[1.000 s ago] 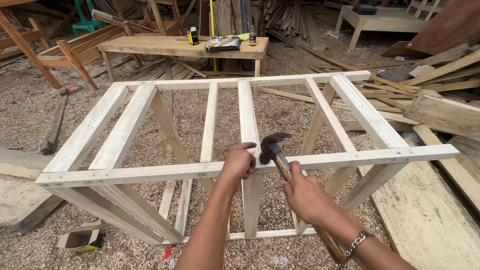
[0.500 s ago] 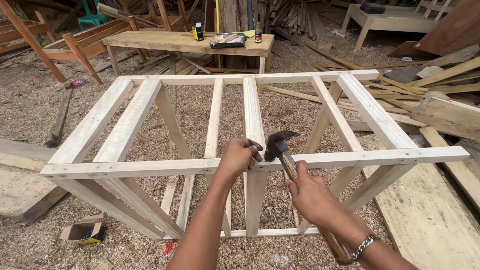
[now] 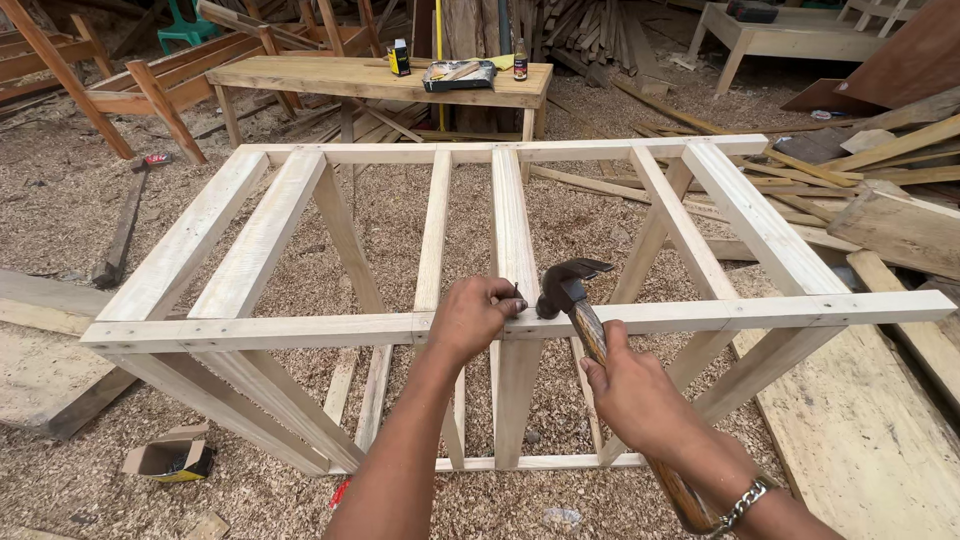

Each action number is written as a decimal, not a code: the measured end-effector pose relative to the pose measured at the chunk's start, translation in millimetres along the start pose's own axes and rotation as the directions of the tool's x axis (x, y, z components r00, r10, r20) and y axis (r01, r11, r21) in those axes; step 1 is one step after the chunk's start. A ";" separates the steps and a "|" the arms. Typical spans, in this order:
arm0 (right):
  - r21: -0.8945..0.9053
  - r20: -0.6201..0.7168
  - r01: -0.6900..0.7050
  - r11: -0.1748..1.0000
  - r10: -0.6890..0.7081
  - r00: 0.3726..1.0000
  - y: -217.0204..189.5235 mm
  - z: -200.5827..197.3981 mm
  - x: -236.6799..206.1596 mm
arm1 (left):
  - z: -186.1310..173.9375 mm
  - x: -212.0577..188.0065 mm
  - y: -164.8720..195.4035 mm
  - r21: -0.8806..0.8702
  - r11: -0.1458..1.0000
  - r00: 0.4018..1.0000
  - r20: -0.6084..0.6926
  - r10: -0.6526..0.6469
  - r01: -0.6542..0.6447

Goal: The person hammers nails into a light-colored wooden frame using a claw hammer. They hold each nail with the left hand and strike with the right, working along the top edge of the frame in a workshop setting.

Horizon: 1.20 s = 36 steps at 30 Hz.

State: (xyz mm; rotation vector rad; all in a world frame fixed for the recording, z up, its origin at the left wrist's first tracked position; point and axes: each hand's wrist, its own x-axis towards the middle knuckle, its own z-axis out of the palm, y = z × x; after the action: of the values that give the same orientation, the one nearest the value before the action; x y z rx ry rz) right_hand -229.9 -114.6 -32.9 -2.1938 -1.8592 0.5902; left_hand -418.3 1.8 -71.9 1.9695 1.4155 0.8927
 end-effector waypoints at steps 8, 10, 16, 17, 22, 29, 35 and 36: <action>-0.017 -0.009 -0.008 1.000 0.008 1.000 2.1 4.2 3.2 | -5.6 16.8 -24.6 -0.157 0.987 1.000 -0.018 0.026 -0.028; -0.024 -0.052 0.034 0.999 -0.035 0.998 2.8 5.1 3.2 | -15.4 15.9 -34.9 -0.146 0.989 0.998 -0.058 0.026 -0.034; 0.005 0.036 -0.098 0.995 0.098 0.995 2.8 9.3 8.1 | -40.5 4.8 -63.6 -0.140 0.989 0.999 0.007 -0.042 0.043; 0.007 0.030 -0.098 0.995 0.098 0.995 3.9 10.9 10.8 | -41.3 4.5 -66.4 -0.126 0.990 0.998 -0.001 -0.062 0.061; 0.005 0.008 -0.100 0.995 0.100 0.995 11.6 21.8 25.1 | -55.1 5.2 -81.6 -0.176 0.982 0.997 -0.013 -0.074 0.071; -0.076 -0.077 -0.019 0.997 0.013 0.997 14.0 34.6 34.7 | -76.3 -4.2 -98.6 -0.160 0.984 0.996 -0.013 -0.084 0.081; 0.054 0.012 -0.147 0.988 0.146 0.989 -3.9 33.9 24.7 | -64.3 -8.7 -72.6 -0.258 0.961 0.994 -0.017 -0.108 0.100; 0.084 0.035 -0.180 0.980 0.177 0.984 -5.7 34.0 22.7 | -58.2 -7.8 -64.8 -0.249 0.966 0.997 -0.010 -0.079 0.074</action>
State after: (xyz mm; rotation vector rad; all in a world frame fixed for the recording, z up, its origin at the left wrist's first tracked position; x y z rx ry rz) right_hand -246.6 -94.8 -64.9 -2.3213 -1.6270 0.7228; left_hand -503.3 16.6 -85.7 1.7132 1.3104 1.0047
